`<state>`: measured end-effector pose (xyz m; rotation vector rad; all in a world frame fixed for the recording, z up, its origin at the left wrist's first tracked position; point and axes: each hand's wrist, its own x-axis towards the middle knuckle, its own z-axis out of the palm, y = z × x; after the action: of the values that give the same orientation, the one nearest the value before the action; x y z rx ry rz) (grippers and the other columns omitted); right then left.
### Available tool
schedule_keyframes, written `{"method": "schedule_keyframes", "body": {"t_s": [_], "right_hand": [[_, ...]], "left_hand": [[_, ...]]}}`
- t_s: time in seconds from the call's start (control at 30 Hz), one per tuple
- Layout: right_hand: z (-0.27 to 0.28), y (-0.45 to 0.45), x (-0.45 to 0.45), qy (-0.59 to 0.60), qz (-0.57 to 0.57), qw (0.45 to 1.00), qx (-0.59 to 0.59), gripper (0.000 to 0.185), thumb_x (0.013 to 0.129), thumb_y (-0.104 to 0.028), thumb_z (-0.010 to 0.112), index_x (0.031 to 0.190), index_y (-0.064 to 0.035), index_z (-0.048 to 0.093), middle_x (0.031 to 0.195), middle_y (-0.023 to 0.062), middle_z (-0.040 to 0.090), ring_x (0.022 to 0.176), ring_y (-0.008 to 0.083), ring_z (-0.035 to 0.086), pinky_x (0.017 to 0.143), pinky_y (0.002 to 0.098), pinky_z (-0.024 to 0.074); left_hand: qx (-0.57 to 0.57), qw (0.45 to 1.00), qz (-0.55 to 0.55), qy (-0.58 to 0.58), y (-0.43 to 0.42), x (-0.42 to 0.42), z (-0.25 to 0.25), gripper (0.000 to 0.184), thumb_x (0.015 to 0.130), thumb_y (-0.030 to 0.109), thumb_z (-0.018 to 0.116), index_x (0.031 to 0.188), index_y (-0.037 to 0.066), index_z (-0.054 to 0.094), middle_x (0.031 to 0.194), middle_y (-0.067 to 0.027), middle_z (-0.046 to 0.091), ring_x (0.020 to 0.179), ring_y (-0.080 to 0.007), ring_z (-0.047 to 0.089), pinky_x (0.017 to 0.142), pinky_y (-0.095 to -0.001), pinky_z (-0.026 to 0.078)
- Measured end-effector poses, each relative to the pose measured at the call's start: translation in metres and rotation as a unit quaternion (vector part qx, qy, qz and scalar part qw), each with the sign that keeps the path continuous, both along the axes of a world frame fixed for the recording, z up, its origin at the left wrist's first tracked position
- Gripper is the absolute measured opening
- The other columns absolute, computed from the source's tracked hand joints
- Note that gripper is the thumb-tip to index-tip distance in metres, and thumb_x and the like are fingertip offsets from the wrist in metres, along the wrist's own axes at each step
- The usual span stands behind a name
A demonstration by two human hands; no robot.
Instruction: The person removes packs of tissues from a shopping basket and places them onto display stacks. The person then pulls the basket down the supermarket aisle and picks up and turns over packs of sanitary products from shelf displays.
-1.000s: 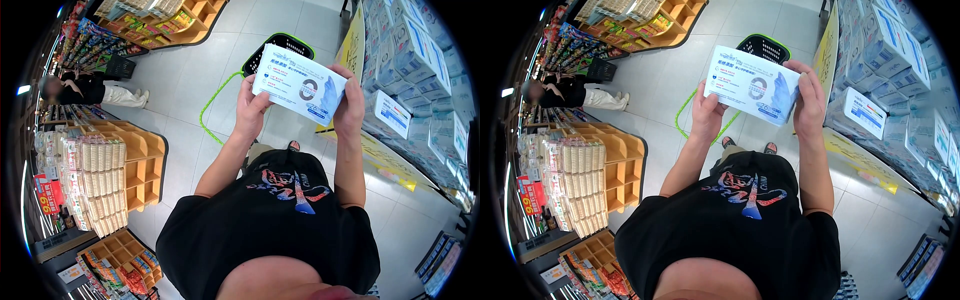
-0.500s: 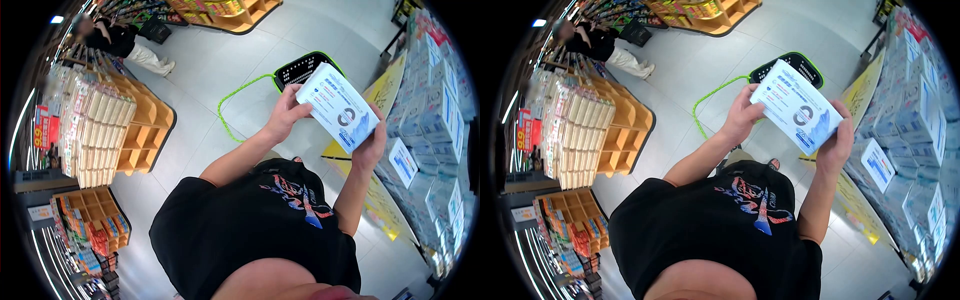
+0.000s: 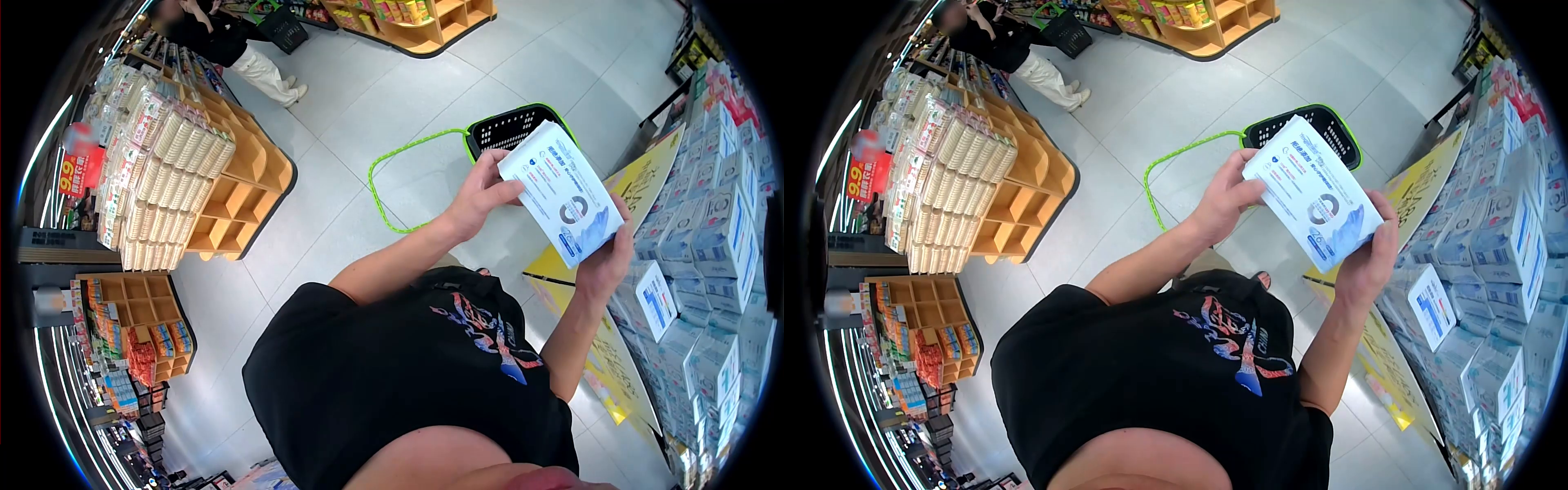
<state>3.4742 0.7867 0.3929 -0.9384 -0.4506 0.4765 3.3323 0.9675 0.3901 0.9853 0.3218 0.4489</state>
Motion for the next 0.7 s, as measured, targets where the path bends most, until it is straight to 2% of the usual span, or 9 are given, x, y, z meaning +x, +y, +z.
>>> {"method": "schedule_keyframes", "body": {"t_s": [0.07, 0.3, 0.4, 0.5, 0.63, 0.7], "right_hand": [[0.001, -0.002, -0.002, 0.003, -0.002, 1.000, -0.004, 0.056, 0.096, -0.038, 0.051, 0.130, 0.0070, 0.048, 0.126, 0.0175, 0.057, 0.119, 0.0260, 0.055, 0.105, 0.0404, 0.0395], [0.009, 0.001, -0.009, -0.032, -0.031, 0.998, -0.037, 0.055, 0.095, -0.037, 0.051, 0.127, 0.0070, 0.049, 0.124, 0.0160, 0.056, 0.115, 0.0223, 0.053, 0.103, 0.0362, 0.0365], [0.007, 0.004, -0.014, -0.058, -0.044, 0.996, -0.054, 0.051, 0.093, -0.031, 0.055, 0.127, 0.0065, 0.050, 0.125, 0.0151, 0.056, 0.114, 0.0218, 0.053, 0.103, 0.0346, 0.0360], [0.006, 0.005, -0.016, -0.065, -0.041, 0.995, -0.067, 0.047, 0.089, -0.023, 0.058, 0.126, 0.0053, 0.052, 0.123, 0.0130, 0.056, 0.113, 0.0194, 0.052, 0.102, 0.0315, 0.0362], [0.006, 0.005, -0.018, -0.095, -0.038, 0.990, -0.102, 0.046, 0.088, -0.024, 0.056, 0.126, 0.0025, 0.053, 0.118, 0.0095, 0.056, 0.109, 0.0159, 0.051, 0.097, 0.0283, 0.0376], [0.007, 0.005, -0.019, -0.104, -0.058, 0.986, -0.113, 0.045, 0.089, -0.024, 0.056, 0.126, 0.0013, 0.053, 0.118, 0.0092, 0.056, 0.109, 0.0156, 0.050, 0.096, 0.0280, 0.0377]], "left_hand": [[0.002, 1.000, -0.013, -0.001, 0.002, 0.000, -0.002, 0.063, 0.085, 0.028, 0.071, 0.130, 0.003, 0.034, 0.120, -0.0135, 0.054, 0.110, -0.0219, 0.056, 0.093, -0.0393, 0.048], [-0.011, 1.000, -0.011, -0.011, 0.000, -0.001, -0.005, 0.063, 0.087, 0.026, 0.068, 0.134, 0.005, 0.033, 0.123, -0.0119, 0.053, 0.114, -0.0214, 0.055, 0.093, -0.0393, 0.048], [-0.049, 0.999, 0.009, -0.019, -0.005, 0.000, -0.010, 0.069, 0.088, 0.025, 0.066, 0.142, 0.006, 0.027, 0.127, -0.0109, 0.052, 0.115, -0.0209, 0.054, 0.094, -0.0393, 0.047], [-0.110, 0.993, 0.022, -0.036, -0.004, -0.002, -0.021, 0.080, 0.089, 0.021, 0.064, 0.151, 0.007, 0.015, 0.133, -0.0096, 0.050, 0.118, -0.0200, 0.053, 0.098, -0.0390, 0.043], [-0.133, 0.990, -0.014, -0.043, -0.012, -0.003, -0.036, 0.065, 0.087, 0.020, 0.066, 0.142, 0.006, 0.034, 0.134, -0.0086, 0.050, 0.120, -0.0214, 0.052, 0.100, -0.0393, 0.043], [-0.151, 0.988, -0.030, -0.034, -0.022, -0.002, -0.027, 0.064, 0.086, 0.020, 0.067, 0.140, 0.006, 0.036, 0.133, -0.0080, 0.051, 0.121, -0.0216, 0.052, 0.101, -0.0401, 0.041]]}}
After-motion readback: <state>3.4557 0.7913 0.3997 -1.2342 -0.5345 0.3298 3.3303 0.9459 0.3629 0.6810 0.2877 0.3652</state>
